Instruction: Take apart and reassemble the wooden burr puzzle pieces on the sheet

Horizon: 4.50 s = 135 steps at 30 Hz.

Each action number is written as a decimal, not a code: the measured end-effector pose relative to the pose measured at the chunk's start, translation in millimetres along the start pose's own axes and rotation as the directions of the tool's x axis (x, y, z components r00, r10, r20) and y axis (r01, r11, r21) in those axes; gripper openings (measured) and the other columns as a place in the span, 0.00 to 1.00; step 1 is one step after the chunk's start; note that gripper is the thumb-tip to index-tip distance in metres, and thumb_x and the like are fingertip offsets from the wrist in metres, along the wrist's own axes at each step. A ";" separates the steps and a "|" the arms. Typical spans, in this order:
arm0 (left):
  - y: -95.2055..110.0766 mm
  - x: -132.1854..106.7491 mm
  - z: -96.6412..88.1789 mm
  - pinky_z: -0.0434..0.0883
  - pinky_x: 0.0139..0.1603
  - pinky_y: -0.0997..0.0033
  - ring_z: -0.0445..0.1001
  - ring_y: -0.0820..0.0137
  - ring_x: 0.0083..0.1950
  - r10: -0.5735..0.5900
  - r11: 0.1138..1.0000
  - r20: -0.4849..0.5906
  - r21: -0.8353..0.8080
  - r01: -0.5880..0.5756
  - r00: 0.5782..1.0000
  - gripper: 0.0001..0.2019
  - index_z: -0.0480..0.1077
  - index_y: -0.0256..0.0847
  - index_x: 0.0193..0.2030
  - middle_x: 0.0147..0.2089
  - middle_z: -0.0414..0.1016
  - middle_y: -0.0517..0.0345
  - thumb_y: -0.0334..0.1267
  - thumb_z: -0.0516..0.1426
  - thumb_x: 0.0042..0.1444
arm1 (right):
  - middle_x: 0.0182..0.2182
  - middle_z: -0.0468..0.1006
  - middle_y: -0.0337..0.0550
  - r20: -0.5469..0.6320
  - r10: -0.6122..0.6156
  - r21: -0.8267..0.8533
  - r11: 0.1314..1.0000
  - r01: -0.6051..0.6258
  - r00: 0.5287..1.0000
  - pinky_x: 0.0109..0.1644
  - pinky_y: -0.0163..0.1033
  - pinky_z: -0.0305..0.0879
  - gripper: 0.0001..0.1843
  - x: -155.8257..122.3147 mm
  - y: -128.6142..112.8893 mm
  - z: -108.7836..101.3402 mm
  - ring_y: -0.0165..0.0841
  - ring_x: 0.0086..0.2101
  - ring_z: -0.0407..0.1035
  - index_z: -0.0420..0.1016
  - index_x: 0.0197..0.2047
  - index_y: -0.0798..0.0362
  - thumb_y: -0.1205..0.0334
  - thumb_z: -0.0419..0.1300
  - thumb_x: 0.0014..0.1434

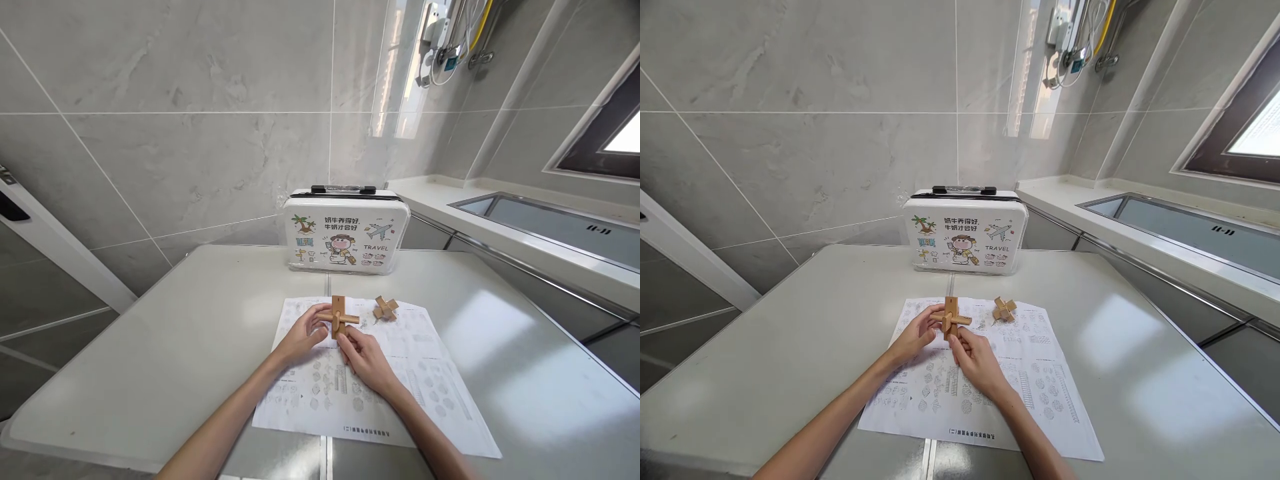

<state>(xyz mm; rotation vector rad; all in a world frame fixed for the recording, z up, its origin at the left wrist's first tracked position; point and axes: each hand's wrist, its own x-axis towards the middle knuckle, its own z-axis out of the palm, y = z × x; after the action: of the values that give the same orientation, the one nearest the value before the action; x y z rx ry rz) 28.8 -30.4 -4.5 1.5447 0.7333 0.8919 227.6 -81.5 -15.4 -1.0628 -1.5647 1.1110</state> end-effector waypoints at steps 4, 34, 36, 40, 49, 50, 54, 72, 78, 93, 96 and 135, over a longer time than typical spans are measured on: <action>12.0 -2.9 4.2 0.64 0.71 0.48 0.68 0.47 0.71 -0.044 0.992 0.091 -0.114 0.054 0.995 0.41 0.67 0.42 0.69 0.68 0.71 0.38 0.65 0.65 0.56 | 0.21 0.64 0.36 0.038 -0.056 -0.144 0.988 0.061 0.998 0.29 0.39 0.50 0.23 -2.1 4.1 0.4 0.32 0.23 0.56 0.63 0.27 0.49 0.47 0.54 0.72; 13.1 -4.5 9.3 0.66 0.70 0.49 0.71 0.50 0.66 0.038 0.984 -0.030 0.174 -0.032 0.999 0.40 0.68 0.46 0.67 0.66 0.73 0.44 0.41 0.73 0.47 | 0.16 0.65 0.33 0.070 0.283 0.417 0.863 -0.286 0.957 0.21 0.34 0.55 0.30 5.5 1.1 -14.6 0.27 0.16 0.57 0.65 0.25 0.50 0.33 0.61 0.63; 12.5 -5.1 10.3 0.67 0.69 0.50 0.72 0.51 0.66 0.044 0.979 -0.029 0.202 -0.038 0.999 0.42 0.67 0.46 0.68 0.66 0.73 0.44 0.40 0.74 0.45 | 0.15 0.63 0.31 0.082 0.287 0.444 0.847 -0.293 0.954 0.20 0.33 0.52 0.29 6.0 2.9 -13.8 0.26 0.16 0.55 0.63 0.25 0.49 0.35 0.64 0.62; 11.4 -4.5 10.8 0.69 0.67 0.52 0.74 0.52 0.64 0.077 0.968 -0.051 0.245 -0.062 0.996 0.43 0.67 0.46 0.68 0.65 0.74 0.44 0.40 0.75 0.44 | 0.15 0.59 0.28 0.041 0.308 0.484 0.826 -0.288 0.951 0.19 0.32 0.47 0.28 8.0 7.6 -13.6 0.24 0.15 0.52 0.62 0.26 0.50 0.36 0.65 0.61; 12.1 -3.9 9.7 0.68 0.70 0.53 0.74 0.52 0.66 0.075 0.969 -0.067 0.239 -0.057 0.995 0.42 0.66 0.45 0.68 0.67 0.72 0.43 0.40 0.74 0.46 | 0.16 0.56 0.26 -0.016 0.324 0.505 0.819 -0.273 0.946 0.20 0.32 0.47 0.27 9.3 13.4 -16.0 0.23 0.16 0.52 0.62 0.27 0.49 0.39 0.66 0.61; 11.7 -4.2 10.1 0.68 0.70 0.53 0.73 0.52 0.66 0.063 0.974 -0.065 0.222 -0.048 0.996 0.43 0.65 0.46 0.69 0.68 0.71 0.42 0.40 0.74 0.46 | 0.16 0.56 0.26 -0.021 0.326 0.504 0.820 -0.271 0.945 0.20 0.32 0.47 0.27 9.1 13.1 -16.0 0.24 0.16 0.52 0.62 0.27 0.49 0.39 0.66 0.61; 12.0 -3.8 11.8 0.71 0.68 0.55 0.73 0.53 0.66 0.039 0.983 -0.042 0.181 -0.030 0.998 0.39 0.67 0.48 0.68 0.71 0.68 0.43 0.41 0.73 0.50 | 0.16 0.56 0.27 -0.045 0.325 0.500 0.826 -0.260 0.945 0.21 0.33 0.48 0.28 8.8 12.4 -16.1 0.24 0.16 0.52 0.60 0.27 0.49 0.38 0.66 0.61; 7.2 6.1 -6.5 0.73 0.39 0.69 0.77 0.67 0.38 0.022 0.939 -0.396 0.323 0.117 0.918 0.20 0.78 0.41 0.49 0.48 0.82 0.51 0.55 0.58 0.66 | 0.20 0.58 0.31 -0.237 0.357 0.486 0.849 -0.207 0.904 0.22 0.35 0.50 0.28 11.6 19.5 -20.4 0.26 0.19 0.54 0.59 0.25 0.49 0.40 0.63 0.65; -7.7 8.3 -25.7 0.71 0.45 0.64 0.78 0.62 0.42 0.147 0.689 -0.381 0.702 0.182 0.913 0.17 0.79 0.44 0.48 0.44 0.84 0.53 0.51 0.55 0.68 | 0.20 0.57 0.30 -0.216 0.350 0.459 0.861 -0.221 0.912 0.22 0.35 0.49 0.29 11.3 13.7 -18.6 0.25 0.18 0.53 0.58 0.26 0.49 0.37 0.63 0.64; -20.7 7.8 -35.6 0.69 0.54 0.51 0.71 0.53 0.51 0.238 0.467 -0.447 0.831 0.302 0.862 0.12 0.75 0.43 0.38 0.43 0.77 0.49 0.48 0.59 0.65 | 0.20 0.57 0.29 -0.085 0.292 0.427 0.875 -0.230 0.953 0.23 0.34 0.51 0.28 7.3 14.6 -15.2 0.26 0.18 0.55 0.58 0.28 0.49 0.38 0.61 0.66; -14.4 7.7 -31.7 0.68 0.58 0.49 0.70 0.53 0.54 0.261 0.522 -0.453 0.809 0.270 0.853 0.10 0.74 0.43 0.42 0.46 0.76 0.49 0.48 0.59 0.65 | 0.19 0.57 0.30 -0.073 0.285 0.420 0.878 -0.230 0.956 0.23 0.34 0.51 0.27 6.2 12.8 -15.2 0.26 0.19 0.55 0.58 0.28 0.49 0.38 0.61 0.66; 18.3 0.0 -1.9 0.71 0.67 0.52 0.75 0.54 0.63 0.113 0.913 -0.023 0.397 -0.094 0.993 0.37 0.68 0.45 0.64 0.63 0.75 0.45 0.39 0.72 0.45 | 0.15 0.51 0.27 -0.149 0.293 0.462 0.865 -0.195 0.945 0.22 0.36 0.40 0.27 8.3 19.7 -20.4 0.25 0.16 0.45 0.54 0.23 0.47 0.45 0.62 0.64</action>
<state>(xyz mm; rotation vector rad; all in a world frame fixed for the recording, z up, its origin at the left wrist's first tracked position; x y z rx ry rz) 26.8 -32.3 13.8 1.9409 0.9128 0.8960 248.3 -65.5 -29.2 -1.0414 -0.9554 1.3936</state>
